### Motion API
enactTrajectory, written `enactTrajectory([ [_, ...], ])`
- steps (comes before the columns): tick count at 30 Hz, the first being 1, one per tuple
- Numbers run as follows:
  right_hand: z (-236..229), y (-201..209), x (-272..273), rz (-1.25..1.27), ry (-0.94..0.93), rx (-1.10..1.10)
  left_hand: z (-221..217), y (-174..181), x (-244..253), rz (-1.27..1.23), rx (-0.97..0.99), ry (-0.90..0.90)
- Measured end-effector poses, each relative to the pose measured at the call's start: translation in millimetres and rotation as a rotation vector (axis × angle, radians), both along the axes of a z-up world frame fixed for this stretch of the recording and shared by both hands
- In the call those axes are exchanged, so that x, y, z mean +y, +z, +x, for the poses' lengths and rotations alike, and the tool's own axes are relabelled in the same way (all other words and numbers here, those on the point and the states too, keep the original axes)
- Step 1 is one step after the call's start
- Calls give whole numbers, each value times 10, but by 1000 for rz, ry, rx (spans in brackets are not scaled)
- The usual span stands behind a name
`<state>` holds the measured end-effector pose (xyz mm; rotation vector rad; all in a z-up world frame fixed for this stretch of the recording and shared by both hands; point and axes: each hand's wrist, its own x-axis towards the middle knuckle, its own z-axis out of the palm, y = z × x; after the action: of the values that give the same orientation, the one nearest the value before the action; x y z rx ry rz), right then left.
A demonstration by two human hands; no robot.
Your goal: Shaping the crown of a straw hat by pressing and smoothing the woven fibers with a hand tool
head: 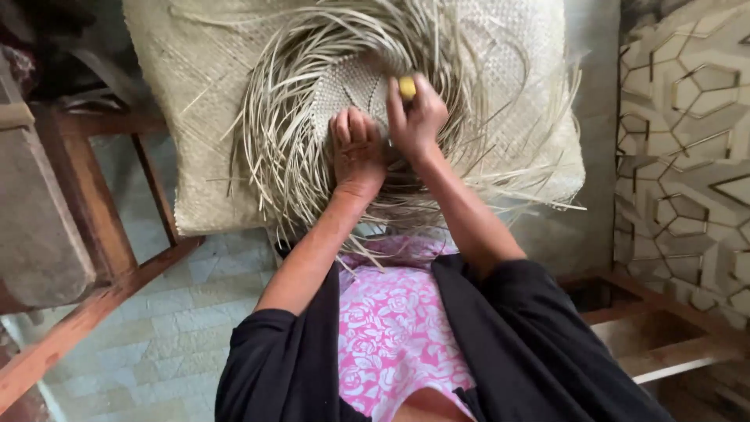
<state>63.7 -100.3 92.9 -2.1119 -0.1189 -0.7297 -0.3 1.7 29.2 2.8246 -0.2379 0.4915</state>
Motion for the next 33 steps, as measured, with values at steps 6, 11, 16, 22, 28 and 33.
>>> enactTrajectory([
  [6,789,-238,198,-151,-99,-32,-43,49,-38,-12,120,15],
  [11,363,16,80,-56,-37,16,-28,136,-22,-164,29,86],
  [16,-146,-27,-55,62,22,143,14,7,-4,61,-52,16],
  [22,787,-294,366,-181,-117,-59,-49,-118,-23,-13,209,-17],
  [28,453,-202,152,-33,100,4,4,368,23,-1,34,10],
  [33,129,-100,102,-39,54,26,1,31,16,82,102,-14],
])
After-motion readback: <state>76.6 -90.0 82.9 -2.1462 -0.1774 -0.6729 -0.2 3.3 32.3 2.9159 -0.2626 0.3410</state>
